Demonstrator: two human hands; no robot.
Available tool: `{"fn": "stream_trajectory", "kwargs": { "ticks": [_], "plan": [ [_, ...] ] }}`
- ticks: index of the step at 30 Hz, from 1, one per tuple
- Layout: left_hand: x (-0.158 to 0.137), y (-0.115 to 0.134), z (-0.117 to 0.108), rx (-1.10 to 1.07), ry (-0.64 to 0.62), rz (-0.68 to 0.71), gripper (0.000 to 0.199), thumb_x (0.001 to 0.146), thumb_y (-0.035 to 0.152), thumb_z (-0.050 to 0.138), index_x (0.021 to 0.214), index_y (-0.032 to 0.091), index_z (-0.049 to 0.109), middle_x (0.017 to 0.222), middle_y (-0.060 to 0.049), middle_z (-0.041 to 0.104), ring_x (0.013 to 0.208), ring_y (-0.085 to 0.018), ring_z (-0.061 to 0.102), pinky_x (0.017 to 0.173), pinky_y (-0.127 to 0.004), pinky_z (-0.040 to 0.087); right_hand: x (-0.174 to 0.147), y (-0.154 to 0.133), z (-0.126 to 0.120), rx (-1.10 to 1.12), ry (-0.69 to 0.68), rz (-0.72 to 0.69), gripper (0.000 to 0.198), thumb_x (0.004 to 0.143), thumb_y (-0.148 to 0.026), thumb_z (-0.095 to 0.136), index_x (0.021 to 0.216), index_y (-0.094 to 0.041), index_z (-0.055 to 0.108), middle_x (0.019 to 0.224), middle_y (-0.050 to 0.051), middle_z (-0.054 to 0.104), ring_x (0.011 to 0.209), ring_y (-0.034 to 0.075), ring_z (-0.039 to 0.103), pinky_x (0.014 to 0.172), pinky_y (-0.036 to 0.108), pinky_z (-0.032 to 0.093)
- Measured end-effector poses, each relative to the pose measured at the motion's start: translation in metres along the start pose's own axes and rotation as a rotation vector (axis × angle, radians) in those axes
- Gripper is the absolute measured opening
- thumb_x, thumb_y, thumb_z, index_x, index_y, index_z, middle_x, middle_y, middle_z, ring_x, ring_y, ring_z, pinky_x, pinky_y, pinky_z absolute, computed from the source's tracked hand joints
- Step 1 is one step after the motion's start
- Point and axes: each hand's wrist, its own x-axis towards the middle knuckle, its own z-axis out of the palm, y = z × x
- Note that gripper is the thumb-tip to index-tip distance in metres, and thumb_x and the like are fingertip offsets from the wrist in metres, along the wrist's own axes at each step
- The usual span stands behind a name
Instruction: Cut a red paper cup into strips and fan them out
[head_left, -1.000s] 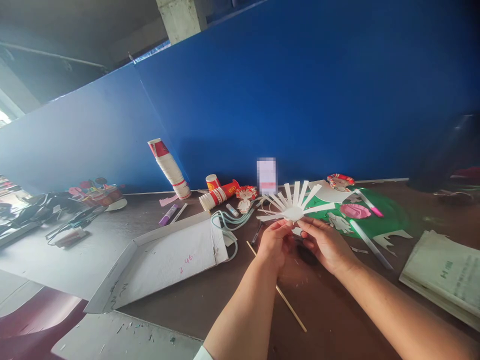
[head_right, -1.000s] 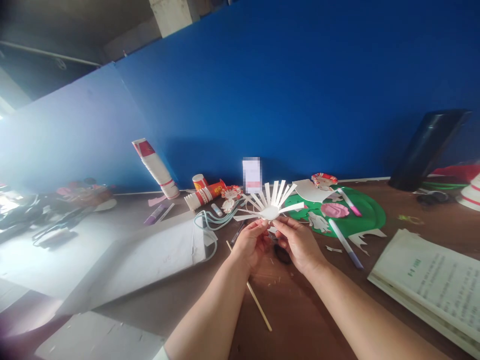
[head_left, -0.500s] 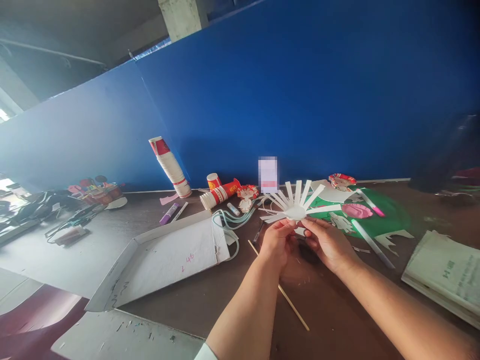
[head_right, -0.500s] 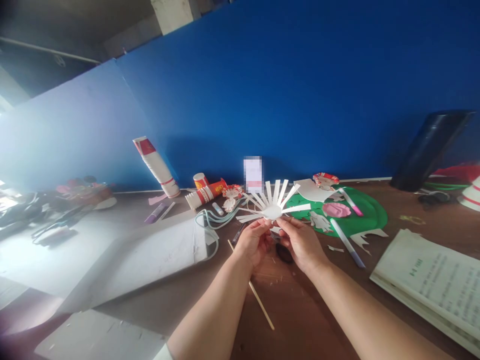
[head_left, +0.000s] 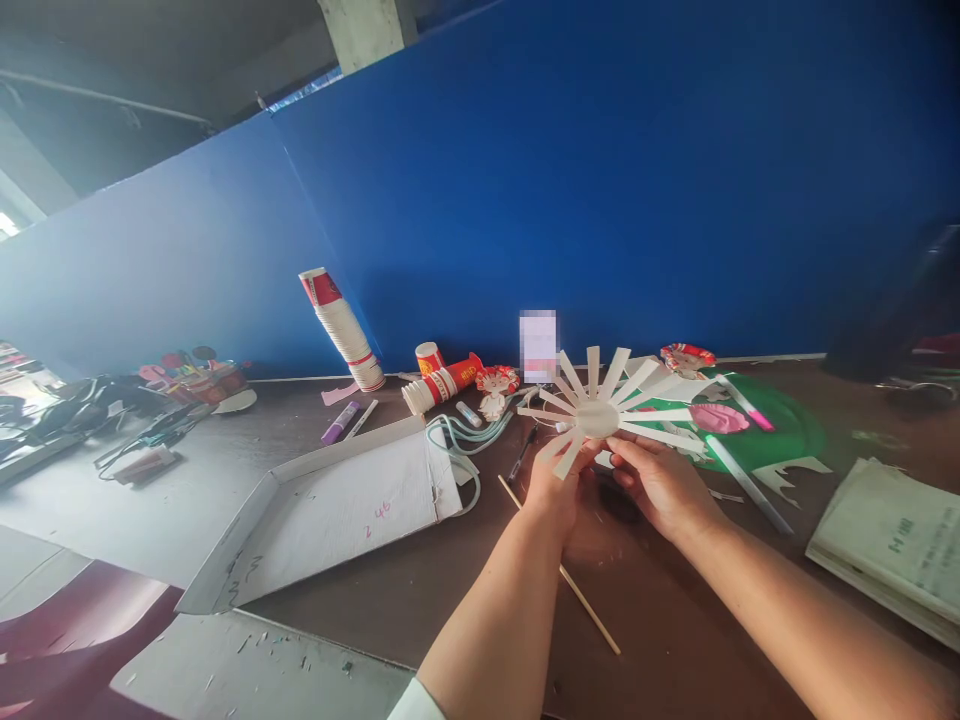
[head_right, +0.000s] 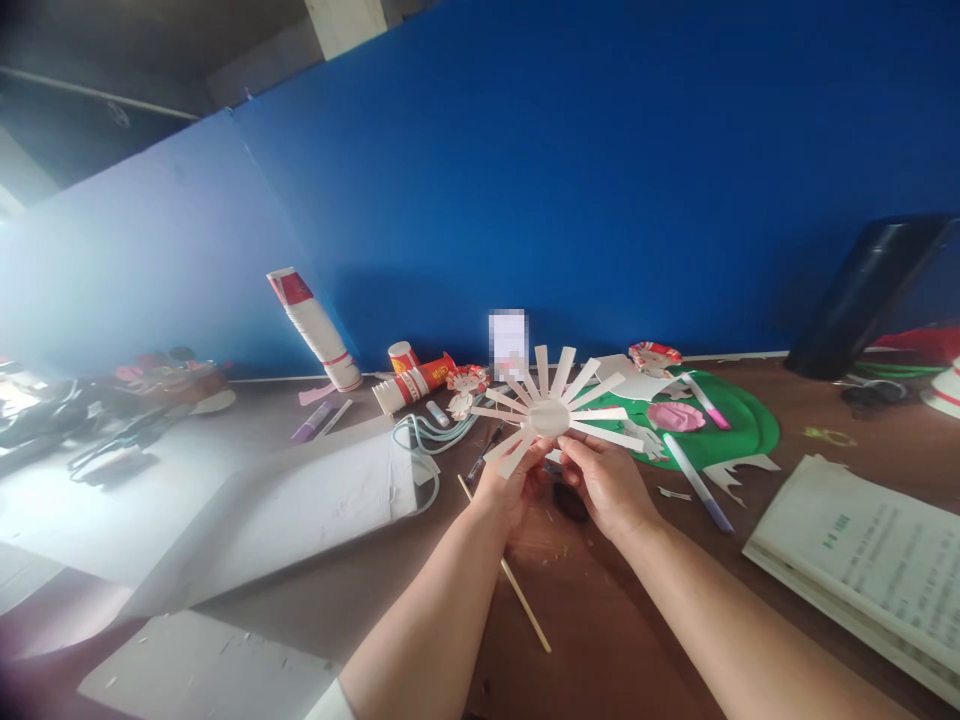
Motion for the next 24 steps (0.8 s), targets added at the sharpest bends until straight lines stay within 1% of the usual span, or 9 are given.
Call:
{"fn": "stream_trajectory", "kwargs": {
  "ticks": [3,5,7,10,13,16,18,21,24],
  "plan": [
    [0.0,0.002,0.001,0.02,0.002,-0.034,0.039,0.051,0.035,0.086,0.078,0.016,0.067,0.07,0.0,0.06,0.058,-0.009,0.048,0.054,-0.023,0.032,0.0,0.0,0.001,0.018,0.044,0.003,0.011,0.061,-0.029,0.076,0.062,-0.021,0.069,0.059,-0.001,0.059,0.05,0.009,0.04,0.041,0.023,0.029],
    [0.002,0.003,0.002,0.043,0.019,-0.042,0.037,0.048,0.034,0.086,0.073,0.017,0.065,0.064,0.001,0.056,0.054,-0.008,0.045,0.052,-0.023,0.031,-0.001,-0.001,0.003,0.021,0.068,0.007,0.008,0.06,-0.028,0.076,0.064,-0.022,0.071,0.063,0.0,0.063,0.052,0.01,0.043,0.041,0.023,0.03],
    [0.005,0.002,0.003,0.087,0.012,0.012,0.033,0.05,0.034,0.085,0.068,0.017,0.063,0.06,0.002,0.055,0.053,-0.008,0.044,0.053,-0.023,0.032,-0.004,-0.003,0.005,0.013,0.088,0.016,0.009,0.058,-0.027,0.077,0.066,-0.024,0.073,0.067,0.001,0.066,0.055,0.012,0.047,0.042,0.024,0.034],
    [0.009,-0.001,0.001,0.19,-0.001,0.103,0.03,0.054,0.038,0.082,0.068,0.017,0.064,0.062,0.0,0.057,0.055,-0.01,0.046,0.055,-0.024,0.035,-0.007,-0.005,0.006,-0.009,0.077,0.043,0.01,0.057,-0.028,0.078,0.066,-0.026,0.073,0.071,0.001,0.07,0.058,0.015,0.053,0.046,0.026,0.039],
    [0.013,-0.005,-0.002,0.256,-0.007,0.135,0.032,0.057,0.044,0.079,0.068,0.017,0.066,0.064,-0.002,0.06,0.058,-0.013,0.049,0.057,-0.025,0.037,-0.007,-0.003,0.004,-0.051,0.044,0.053,0.011,0.059,-0.032,0.078,0.068,-0.026,0.073,0.079,0.001,0.072,0.064,0.017,0.06,0.052,0.028,0.044],
    [0.015,-0.009,-0.003,0.24,0.024,0.141,0.035,0.056,0.047,0.079,0.063,0.017,0.064,0.06,-0.002,0.058,0.057,-0.013,0.048,0.057,-0.026,0.037,-0.006,0.0,0.002,-0.112,0.05,0.057,0.019,0.061,-0.037,0.077,0.075,-0.025,0.075,0.085,0.002,0.073,0.072,0.019,0.063,0.055,0.028,0.046],
    [0.016,-0.01,-0.002,0.2,0.049,0.15,0.035,0.055,0.046,0.08,0.062,0.017,0.063,0.06,-0.002,0.058,0.057,-0.013,0.047,0.059,-0.026,0.038,-0.005,0.001,0.001,-0.126,0.051,0.064,0.02,0.061,-0.038,0.077,0.076,-0.025,0.075,0.087,0.003,0.074,0.075,0.02,0.064,0.056,0.027,0.047],
    [0.015,-0.011,-0.001,0.161,0.04,0.167,0.033,0.055,0.044,0.08,0.062,0.017,0.063,0.063,-0.002,0.059,0.059,-0.013,0.048,0.06,-0.026,0.039,-0.005,0.002,0.003,-0.104,0.038,0.06,0.013,0.063,-0.036,0.075,0.071,-0.026,0.075,0.084,0.002,0.073,0.074,0.019,0.063,0.059,0.028,0.048],
    [0.014,-0.011,-0.002,0.147,0.028,0.162,0.03,0.058,0.042,0.079,0.065,0.018,0.064,0.062,-0.001,0.058,0.057,-0.012,0.048,0.059,-0.025,0.039,-0.003,0.004,0.004,-0.071,0.011,0.041,0.008,0.064,-0.032,0.073,0.07,-0.026,0.074,0.081,0.001,0.073,0.076,0.019,0.064,0.061,0.028,0.049]
  ]
}}
